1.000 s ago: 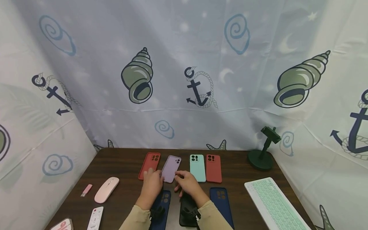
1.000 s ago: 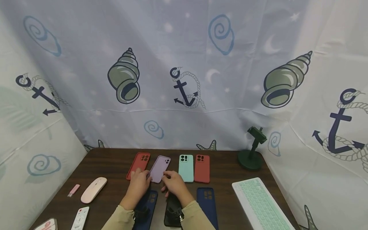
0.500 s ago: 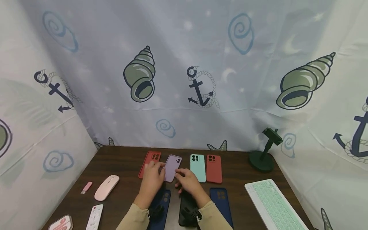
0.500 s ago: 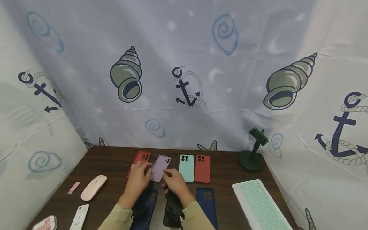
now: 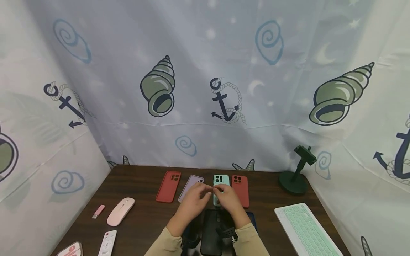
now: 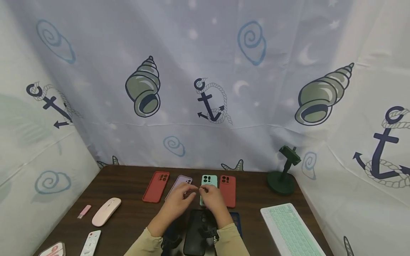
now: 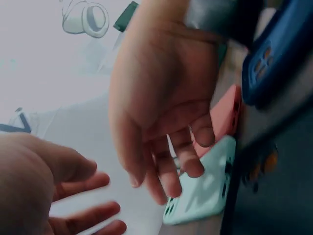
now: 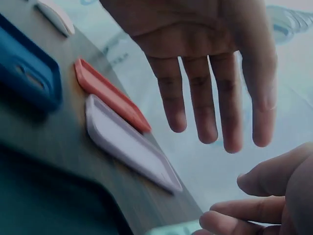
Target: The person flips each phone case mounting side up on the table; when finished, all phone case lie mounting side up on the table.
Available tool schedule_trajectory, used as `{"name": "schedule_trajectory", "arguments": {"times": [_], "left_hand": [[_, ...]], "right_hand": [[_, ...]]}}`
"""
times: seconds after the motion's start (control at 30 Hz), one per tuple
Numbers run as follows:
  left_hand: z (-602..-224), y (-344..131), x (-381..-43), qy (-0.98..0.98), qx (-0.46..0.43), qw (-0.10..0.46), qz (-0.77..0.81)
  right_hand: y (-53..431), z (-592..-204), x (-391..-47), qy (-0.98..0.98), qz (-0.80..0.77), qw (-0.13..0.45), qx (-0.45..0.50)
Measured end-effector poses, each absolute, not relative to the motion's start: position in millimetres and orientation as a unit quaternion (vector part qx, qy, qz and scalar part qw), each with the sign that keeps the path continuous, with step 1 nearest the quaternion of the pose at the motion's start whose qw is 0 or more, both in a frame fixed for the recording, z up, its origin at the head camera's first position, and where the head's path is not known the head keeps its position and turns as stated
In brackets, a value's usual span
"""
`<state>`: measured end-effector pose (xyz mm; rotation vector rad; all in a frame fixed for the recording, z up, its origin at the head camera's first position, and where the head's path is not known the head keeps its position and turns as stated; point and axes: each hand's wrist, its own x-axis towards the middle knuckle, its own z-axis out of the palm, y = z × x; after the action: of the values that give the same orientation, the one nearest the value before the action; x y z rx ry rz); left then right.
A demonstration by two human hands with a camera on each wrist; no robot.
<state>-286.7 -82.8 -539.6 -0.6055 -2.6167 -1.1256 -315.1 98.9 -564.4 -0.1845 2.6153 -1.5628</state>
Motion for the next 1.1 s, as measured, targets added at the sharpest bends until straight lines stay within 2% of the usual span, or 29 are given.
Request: {"name": "schedule_trajectory", "arguments": {"times": [0.17, 0.33, 0.43, 0.67, 0.8, 0.9, 1.1], "left_hand": [[-546.0, -52.1, -299.5, -0.919, -0.143, 0.098, -0.355], [-566.2, -30.8, -308.4, -0.93, -0.108, 0.106, -0.336], [-579.7, -24.9, -313.3, -0.918, -0.111, 0.109, -0.364], [-601.2, -25.2, -320.1, -0.897, -0.116, 0.077, -0.42], [-611.4, -31.0, -322.7, -0.9, -0.125, 0.084, -0.408], [-615.7, -34.4, -322.3, -0.902, -0.134, 0.098, -0.399], [-614.4, -35.4, -316.0, -0.902, -0.135, 0.09, -0.4]], "right_hand": [[118.9, -567.3, -320.1, 0.859, -0.512, 0.031, -0.017], [134.8, -569.7, -324.5, 0.863, -0.505, 0.025, 0.009], [142.2, -570.6, -325.9, 0.861, -0.508, 0.027, 0.021], [144.1, -578.6, -326.5, 0.859, -0.51, 0.028, 0.033], [138.4, -582.6, -328.7, 0.865, -0.5, 0.02, 0.037], [135.8, -583.5, -329.3, 0.865, -0.5, 0.014, 0.042], [133.5, -582.4, -326.7, 0.863, -0.504, 0.012, 0.043]]}}
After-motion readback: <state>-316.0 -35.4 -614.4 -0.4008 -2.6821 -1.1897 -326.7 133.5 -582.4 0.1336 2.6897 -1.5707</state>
